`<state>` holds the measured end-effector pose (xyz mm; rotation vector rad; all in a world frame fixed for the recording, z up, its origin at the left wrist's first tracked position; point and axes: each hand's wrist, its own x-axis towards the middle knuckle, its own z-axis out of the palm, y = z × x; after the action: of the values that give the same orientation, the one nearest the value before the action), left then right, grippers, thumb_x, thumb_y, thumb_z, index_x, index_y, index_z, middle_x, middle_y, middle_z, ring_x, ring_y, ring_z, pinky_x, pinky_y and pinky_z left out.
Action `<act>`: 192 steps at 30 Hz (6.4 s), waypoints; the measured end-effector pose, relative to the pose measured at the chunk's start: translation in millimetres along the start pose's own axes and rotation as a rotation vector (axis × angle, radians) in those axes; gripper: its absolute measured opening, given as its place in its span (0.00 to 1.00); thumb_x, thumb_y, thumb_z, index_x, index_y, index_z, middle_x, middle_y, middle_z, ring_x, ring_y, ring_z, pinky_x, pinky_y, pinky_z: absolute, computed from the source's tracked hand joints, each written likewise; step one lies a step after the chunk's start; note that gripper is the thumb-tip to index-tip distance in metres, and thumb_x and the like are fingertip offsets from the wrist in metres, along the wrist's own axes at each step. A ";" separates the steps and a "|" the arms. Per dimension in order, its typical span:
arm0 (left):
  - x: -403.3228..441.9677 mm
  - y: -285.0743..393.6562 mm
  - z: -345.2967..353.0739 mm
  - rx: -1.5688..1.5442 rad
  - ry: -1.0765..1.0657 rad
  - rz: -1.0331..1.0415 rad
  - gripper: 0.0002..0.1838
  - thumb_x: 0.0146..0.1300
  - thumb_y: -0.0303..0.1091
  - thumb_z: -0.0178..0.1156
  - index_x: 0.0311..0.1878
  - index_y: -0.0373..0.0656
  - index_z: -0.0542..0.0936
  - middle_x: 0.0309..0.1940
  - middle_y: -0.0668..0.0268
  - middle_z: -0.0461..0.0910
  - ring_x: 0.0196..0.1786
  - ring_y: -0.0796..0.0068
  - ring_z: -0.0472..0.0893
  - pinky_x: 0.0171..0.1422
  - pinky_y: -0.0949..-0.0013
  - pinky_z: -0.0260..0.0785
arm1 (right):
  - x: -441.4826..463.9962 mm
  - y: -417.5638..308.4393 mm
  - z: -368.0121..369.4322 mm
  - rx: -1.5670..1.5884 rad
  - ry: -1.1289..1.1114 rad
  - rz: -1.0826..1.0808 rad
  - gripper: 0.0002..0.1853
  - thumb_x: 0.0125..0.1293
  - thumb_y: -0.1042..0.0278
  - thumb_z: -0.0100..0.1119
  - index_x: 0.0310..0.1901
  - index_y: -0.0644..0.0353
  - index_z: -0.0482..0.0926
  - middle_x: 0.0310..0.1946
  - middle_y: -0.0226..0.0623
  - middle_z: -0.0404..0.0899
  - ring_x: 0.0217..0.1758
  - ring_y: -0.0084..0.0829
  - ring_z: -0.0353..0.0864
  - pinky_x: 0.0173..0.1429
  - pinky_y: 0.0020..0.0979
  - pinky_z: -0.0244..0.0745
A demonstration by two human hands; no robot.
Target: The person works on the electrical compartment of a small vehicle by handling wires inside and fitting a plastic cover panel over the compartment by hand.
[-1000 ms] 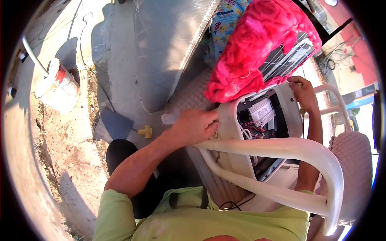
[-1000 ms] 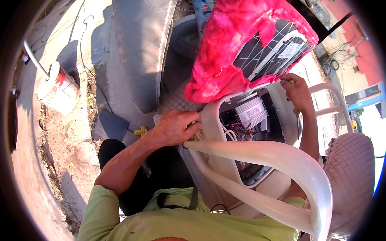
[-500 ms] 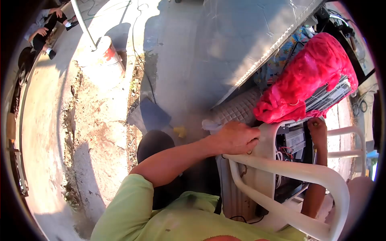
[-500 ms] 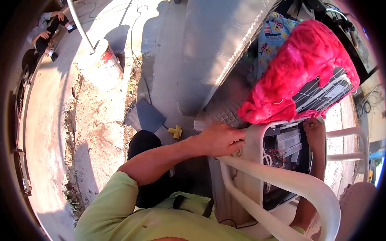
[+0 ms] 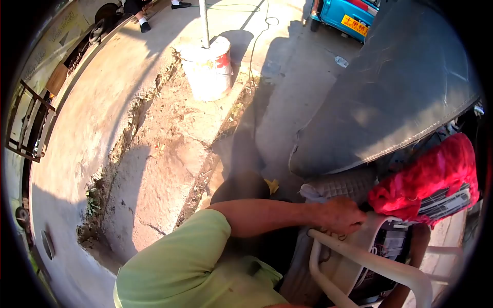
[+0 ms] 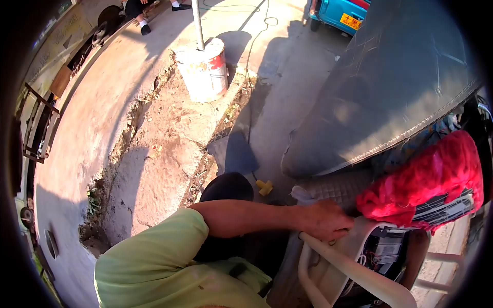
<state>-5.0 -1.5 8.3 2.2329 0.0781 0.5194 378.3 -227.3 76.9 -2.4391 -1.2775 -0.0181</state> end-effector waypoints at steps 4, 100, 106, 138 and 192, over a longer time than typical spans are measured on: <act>-2.9 -0.5 1.2 -0.018 0.004 -0.014 0.12 0.63 0.42 0.60 0.34 0.42 0.79 0.29 0.50 0.83 0.35 0.41 0.84 0.41 0.43 0.76 | 1.2 2.7 -7.1 0.006 -0.049 -0.063 0.08 0.67 0.70 0.60 0.35 0.67 0.78 0.29 0.46 0.78 0.35 0.39 0.77 0.43 0.41 0.72; 3.7 15.7 -158.2 -1.288 0.575 0.007 0.14 0.78 0.40 0.55 0.40 0.39 0.79 0.12 0.71 0.65 0.12 0.82 0.57 0.17 0.74 0.51 | -0.6 -8.2 2.9 -0.141 0.027 0.006 0.08 0.67 0.69 0.61 0.35 0.67 0.79 0.26 0.46 0.78 0.29 0.38 0.75 0.37 0.40 0.70; 4.1 16.7 -155.1 -1.300 0.569 -0.001 0.13 0.78 0.39 0.55 0.40 0.39 0.79 0.13 0.71 0.66 0.12 0.83 0.57 0.18 0.75 0.50 | -7.4 -17.9 3.2 -0.071 0.122 -0.115 0.09 0.66 0.70 0.62 0.35 0.68 0.79 0.24 0.48 0.78 0.27 0.41 0.75 0.35 0.42 0.69; 10.1 5.6 -155.7 -1.320 0.619 -0.030 0.13 0.77 0.38 0.55 0.41 0.38 0.79 0.16 0.71 0.68 0.14 0.84 0.58 0.17 0.75 0.51 | -8.9 -35.7 0.4 -0.133 0.088 0.101 0.12 0.67 0.63 0.65 0.36 0.66 0.81 0.26 0.49 0.81 0.31 0.44 0.82 0.37 0.43 0.73; -60.4 68.7 -210.6 -0.642 1.106 0.224 0.27 0.76 0.31 0.54 0.74 0.36 0.64 0.17 0.74 0.69 0.19 0.87 0.65 0.24 0.77 0.56 | 12.5 -7.6 4.2 -0.095 0.038 0.154 0.12 0.70 0.65 0.59 0.48 0.64 0.81 0.31 0.37 0.82 0.30 0.28 0.80 0.37 0.32 0.74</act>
<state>-150.6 90.6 160.2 1.1358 0.1939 1.5907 378.8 -212.1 77.9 -2.5990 -1.0925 -0.0849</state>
